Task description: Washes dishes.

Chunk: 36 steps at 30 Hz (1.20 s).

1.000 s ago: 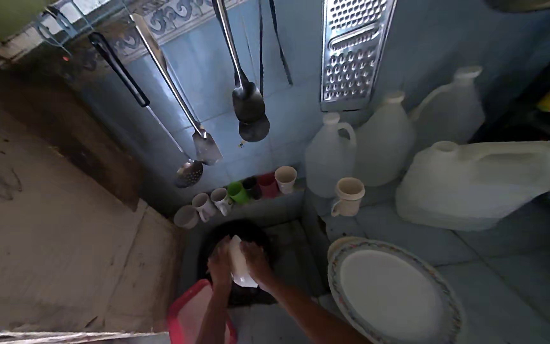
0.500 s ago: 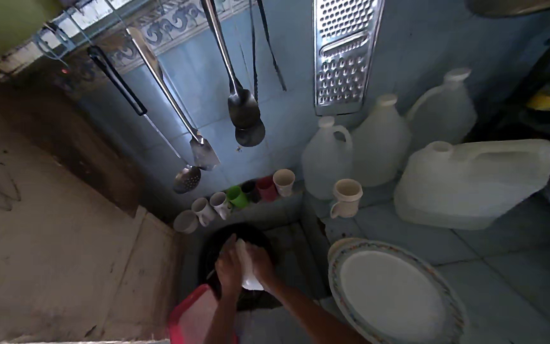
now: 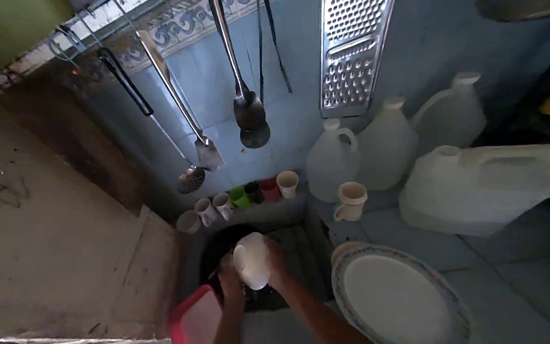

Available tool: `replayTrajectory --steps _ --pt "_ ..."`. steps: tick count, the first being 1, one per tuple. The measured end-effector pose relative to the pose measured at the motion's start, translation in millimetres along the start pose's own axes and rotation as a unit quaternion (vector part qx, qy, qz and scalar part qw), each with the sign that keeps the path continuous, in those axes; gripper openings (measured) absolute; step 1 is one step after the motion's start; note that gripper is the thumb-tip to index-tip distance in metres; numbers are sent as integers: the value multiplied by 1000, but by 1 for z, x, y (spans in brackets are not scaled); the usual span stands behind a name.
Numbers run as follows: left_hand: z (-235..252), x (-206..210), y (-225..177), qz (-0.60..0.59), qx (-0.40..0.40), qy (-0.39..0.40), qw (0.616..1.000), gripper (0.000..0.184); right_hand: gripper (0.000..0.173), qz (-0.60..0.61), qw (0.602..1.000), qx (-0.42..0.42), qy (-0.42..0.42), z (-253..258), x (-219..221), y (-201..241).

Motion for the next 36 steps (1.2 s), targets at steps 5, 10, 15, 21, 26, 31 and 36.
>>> replayTrajectory --steps 5,10,15,21,26,31,36 --pt "-17 16 -21 173 331 -2 928 40 39 -47 998 32 11 5 1 -4" --pt "22 -2 -7 -15 35 74 997 40 35 -30 998 8 47 -5 6 7" --pt "-37 20 11 -42 -37 -31 998 48 41 -47 997 -15 -54 -8 9 22" --pt "-11 10 -14 18 104 23 994 38 39 -236 962 -96 95 -26 10 23" --pt "5 -2 3 -93 -104 155 978 43 55 -179 977 16 114 -28 -53 37" --pt "2 -56 43 -62 -147 177 971 46 58 -506 861 40 -27 -21 -154 86" --pt "-9 -107 45 -36 -137 77 987 43 40 -649 746 76 -124 2 -236 79"
Point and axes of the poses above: each hand's wrist, its own z-axis towards the middle knuckle, its own x-axis out of the palm, y = z × x, the point moved 4 cm from there along z, towards the middle knuckle, and after that the axes turned 5 degrees about x, right-handed, at the moved point
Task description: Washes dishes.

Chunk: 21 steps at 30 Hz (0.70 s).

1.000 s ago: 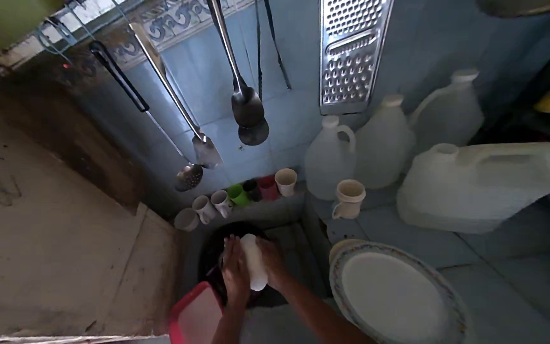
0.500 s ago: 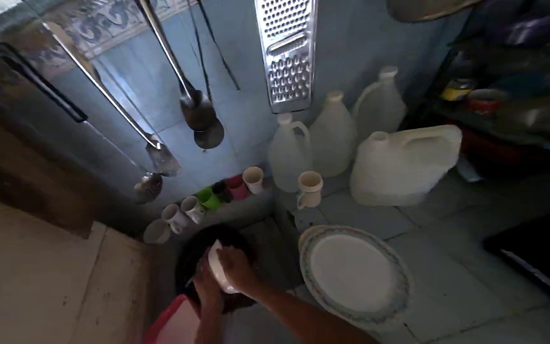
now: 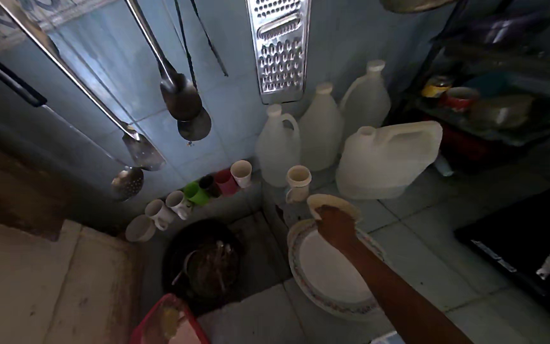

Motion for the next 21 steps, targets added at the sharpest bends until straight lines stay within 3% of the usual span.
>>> replayTrajectory --steps 4,11,16,19,21 --pt "-5 -8 3 5 -13 -32 999 43 33 -45 998 -1 -36 25 23 -24" --pt "-3 -19 26 48 -8 -56 997 40 31 -51 997 -29 -59 39 50 -29" --pt "-9 -27 40 89 -32 -70 993 38 48 -8 998 -64 11 44 37 -41" --pt "-7 -45 67 139 -8 -73 988 39 49 106 989 -57 -83 42 9 -48" --pt "-10 -47 69 288 59 -64 954 36 36 141 976 -63 -157 42 -1 -45"
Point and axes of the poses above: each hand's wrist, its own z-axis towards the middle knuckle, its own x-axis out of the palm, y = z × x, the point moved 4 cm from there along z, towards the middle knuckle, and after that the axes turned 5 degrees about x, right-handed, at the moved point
